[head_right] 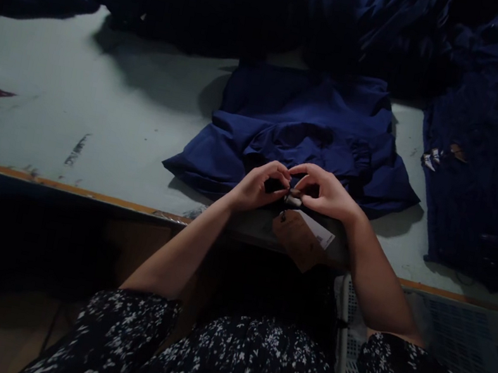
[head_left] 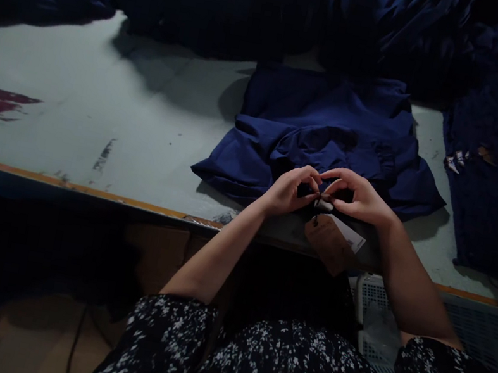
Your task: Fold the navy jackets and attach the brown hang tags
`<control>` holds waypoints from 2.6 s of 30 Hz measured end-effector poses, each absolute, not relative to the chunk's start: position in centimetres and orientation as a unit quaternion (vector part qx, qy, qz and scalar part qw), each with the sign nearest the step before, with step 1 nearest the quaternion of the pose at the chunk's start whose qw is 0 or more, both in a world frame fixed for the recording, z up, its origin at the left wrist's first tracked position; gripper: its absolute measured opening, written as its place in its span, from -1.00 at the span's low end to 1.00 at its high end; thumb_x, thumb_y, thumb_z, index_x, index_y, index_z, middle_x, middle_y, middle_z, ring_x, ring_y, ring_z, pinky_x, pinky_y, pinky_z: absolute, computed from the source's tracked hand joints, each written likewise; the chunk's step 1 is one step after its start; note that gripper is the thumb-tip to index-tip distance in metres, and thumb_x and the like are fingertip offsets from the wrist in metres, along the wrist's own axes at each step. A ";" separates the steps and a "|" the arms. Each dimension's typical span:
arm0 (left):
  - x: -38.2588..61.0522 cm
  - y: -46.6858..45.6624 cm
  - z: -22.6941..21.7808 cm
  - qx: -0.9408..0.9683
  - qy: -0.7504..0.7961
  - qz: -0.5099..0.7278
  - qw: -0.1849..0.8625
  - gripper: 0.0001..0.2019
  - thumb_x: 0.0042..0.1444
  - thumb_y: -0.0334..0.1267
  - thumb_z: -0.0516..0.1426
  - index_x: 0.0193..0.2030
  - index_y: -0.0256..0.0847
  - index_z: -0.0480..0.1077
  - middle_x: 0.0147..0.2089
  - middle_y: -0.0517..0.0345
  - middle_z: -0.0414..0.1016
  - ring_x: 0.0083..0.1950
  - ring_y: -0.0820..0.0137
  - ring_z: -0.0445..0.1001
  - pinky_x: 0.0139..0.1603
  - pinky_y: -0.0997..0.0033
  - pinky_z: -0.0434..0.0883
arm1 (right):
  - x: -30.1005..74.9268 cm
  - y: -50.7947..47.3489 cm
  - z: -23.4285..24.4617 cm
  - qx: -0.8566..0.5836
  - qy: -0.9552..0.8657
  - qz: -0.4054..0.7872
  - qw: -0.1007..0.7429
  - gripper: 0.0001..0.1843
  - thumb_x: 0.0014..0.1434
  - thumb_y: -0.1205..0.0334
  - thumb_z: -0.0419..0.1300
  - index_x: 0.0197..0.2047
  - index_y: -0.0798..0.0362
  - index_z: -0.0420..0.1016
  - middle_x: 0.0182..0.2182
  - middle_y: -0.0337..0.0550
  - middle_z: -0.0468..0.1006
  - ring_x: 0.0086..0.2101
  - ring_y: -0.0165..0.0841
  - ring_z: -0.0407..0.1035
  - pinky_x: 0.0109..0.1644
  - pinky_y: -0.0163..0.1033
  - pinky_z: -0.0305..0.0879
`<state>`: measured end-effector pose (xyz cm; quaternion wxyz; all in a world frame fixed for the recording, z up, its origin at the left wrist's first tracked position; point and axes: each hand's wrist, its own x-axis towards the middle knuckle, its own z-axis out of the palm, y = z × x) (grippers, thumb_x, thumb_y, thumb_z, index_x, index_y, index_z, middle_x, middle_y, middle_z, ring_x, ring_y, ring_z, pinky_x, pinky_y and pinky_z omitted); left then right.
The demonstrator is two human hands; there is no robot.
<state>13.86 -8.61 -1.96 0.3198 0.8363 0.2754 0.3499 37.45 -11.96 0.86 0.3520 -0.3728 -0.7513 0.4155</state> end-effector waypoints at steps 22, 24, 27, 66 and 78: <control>15.0 -8.5 1.5 0.910 0.332 0.226 0.108 -0.95 0.17 -0.33 0.29 -0.22 -0.15 0.61 -0.19 0.04 0.58 -0.11 0.18 0.49 -0.04 0.18 0.36 | 38.2 -11.4 1.0 -0.414 -0.796 0.232 0.377 -0.65 0.12 -0.01 0.49 -0.06 -0.07 0.70 -0.15 -0.06 0.71 -0.14 -0.13 0.54 0.04 -0.02 0.44; 15.1 -8.7 1.8 0.914 0.327 0.222 0.088 -0.93 0.20 -0.34 0.26 -0.19 -0.16 0.59 -0.16 0.00 0.58 -0.06 0.14 0.48 -0.01 0.15 0.35 | 38.3 -11.2 0.8 -0.423 -0.820 0.190 0.335 -0.79 0.10 0.13 0.47 -0.16 -0.07 0.70 -0.21 -0.09 0.72 -0.17 -0.13 0.52 0.01 -0.04 0.38; 15.4 -8.8 1.5 0.917 0.330 0.210 0.074 -0.87 0.22 -0.32 0.24 -0.09 -0.17 0.56 -0.12 -0.02 0.58 -0.04 0.11 0.48 0.00 0.13 0.36 | 38.0 -11.1 0.5 -0.434 -0.831 0.133 0.320 -0.92 0.09 0.32 0.36 -0.30 -0.05 0.65 -0.30 -0.10 0.68 -0.23 -0.15 0.48 -0.04 -0.06 0.33; 12.1 -8.4 1.6 0.953 0.219 0.148 0.151 -0.64 0.22 -0.48 0.13 -0.01 -0.09 0.69 0.16 0.01 0.63 0.20 0.19 0.55 0.31 0.09 0.43 | 39.6 -11.3 2.9 -0.380 -0.841 0.288 0.254 -0.69 0.27 -0.08 0.37 -0.26 -0.01 0.77 -0.25 -0.04 0.65 -0.23 -0.22 0.52 -0.09 -0.17 0.38; 9.2 -17.2 -1.5 0.882 0.305 0.318 0.169 -0.77 0.38 -0.05 0.23 -0.21 -0.15 0.53 -0.27 0.11 0.66 -0.12 0.25 0.54 0.09 0.16 0.38 | 37.9 -18.4 4.8 -0.492 -0.834 0.230 0.100 -0.84 0.23 0.14 0.36 -0.16 -0.01 0.72 -0.27 -0.13 0.74 -0.28 -0.27 0.56 -0.26 -0.27 0.27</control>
